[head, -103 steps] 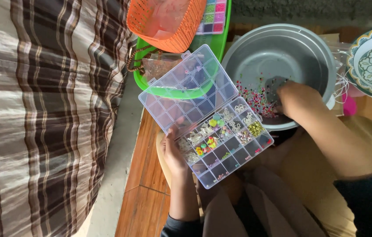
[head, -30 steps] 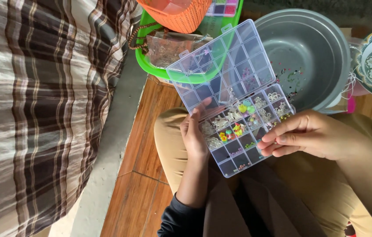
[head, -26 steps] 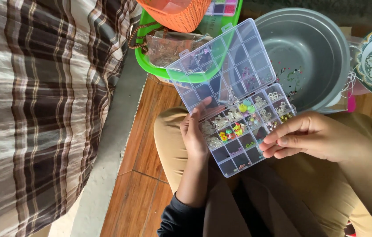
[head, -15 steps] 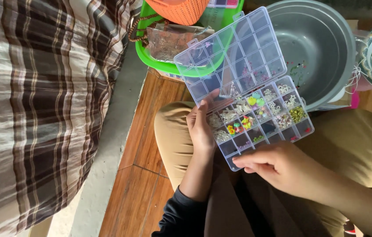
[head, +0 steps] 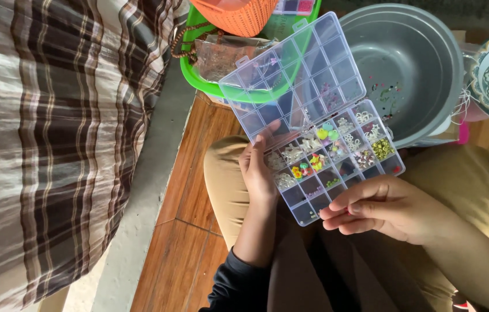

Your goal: Organizing small beads into a multi-compartment plastic container.

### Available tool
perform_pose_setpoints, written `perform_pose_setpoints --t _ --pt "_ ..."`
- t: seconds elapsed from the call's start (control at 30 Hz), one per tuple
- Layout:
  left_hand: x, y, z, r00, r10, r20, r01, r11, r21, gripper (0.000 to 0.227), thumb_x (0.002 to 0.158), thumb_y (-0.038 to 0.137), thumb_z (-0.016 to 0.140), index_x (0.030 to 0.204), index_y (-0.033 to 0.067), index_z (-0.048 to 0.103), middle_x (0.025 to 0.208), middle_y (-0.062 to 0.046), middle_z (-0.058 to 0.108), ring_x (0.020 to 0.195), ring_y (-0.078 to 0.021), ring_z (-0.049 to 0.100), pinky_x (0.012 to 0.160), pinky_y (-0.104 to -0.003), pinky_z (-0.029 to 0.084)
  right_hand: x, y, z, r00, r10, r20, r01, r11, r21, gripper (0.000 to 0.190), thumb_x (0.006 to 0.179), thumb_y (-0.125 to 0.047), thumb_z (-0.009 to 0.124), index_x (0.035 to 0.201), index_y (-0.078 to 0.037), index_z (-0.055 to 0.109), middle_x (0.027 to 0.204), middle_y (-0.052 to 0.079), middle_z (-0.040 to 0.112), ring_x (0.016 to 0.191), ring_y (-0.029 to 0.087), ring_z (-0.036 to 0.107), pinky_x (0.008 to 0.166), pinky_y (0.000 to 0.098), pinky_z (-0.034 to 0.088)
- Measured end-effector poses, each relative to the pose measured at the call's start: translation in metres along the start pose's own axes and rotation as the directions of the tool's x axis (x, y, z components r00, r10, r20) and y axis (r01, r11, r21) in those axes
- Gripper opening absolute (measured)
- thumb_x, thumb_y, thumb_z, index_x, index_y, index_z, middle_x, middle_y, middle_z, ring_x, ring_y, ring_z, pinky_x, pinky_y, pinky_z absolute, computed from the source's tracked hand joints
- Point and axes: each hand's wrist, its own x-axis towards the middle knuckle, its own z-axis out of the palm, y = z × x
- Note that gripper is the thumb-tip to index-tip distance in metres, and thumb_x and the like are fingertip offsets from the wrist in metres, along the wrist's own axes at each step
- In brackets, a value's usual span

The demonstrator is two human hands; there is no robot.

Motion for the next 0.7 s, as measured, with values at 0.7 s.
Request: perform_pose_setpoints --t 0.7 --pt "-0.004 0.002 -0.018 0.997 0.069 0.019 -0.07 0.996 0.048 0.04 0.105 0.013 0.046 0.126 -0.0168 0.062 0.13 -0.023 0.068 0.101 -0.0343 0.075 0.095 -0.038 0.057 -0.043 -0.057 0.02 0.749 -0.646 -0.148 0.012 0.237 -0.971 0.015 0.086 0.007 0.069 0.098 0.003 0.076 0.089 0.009 0.08 0.072 0.014 0.078 0.064 0.0214 0.059"
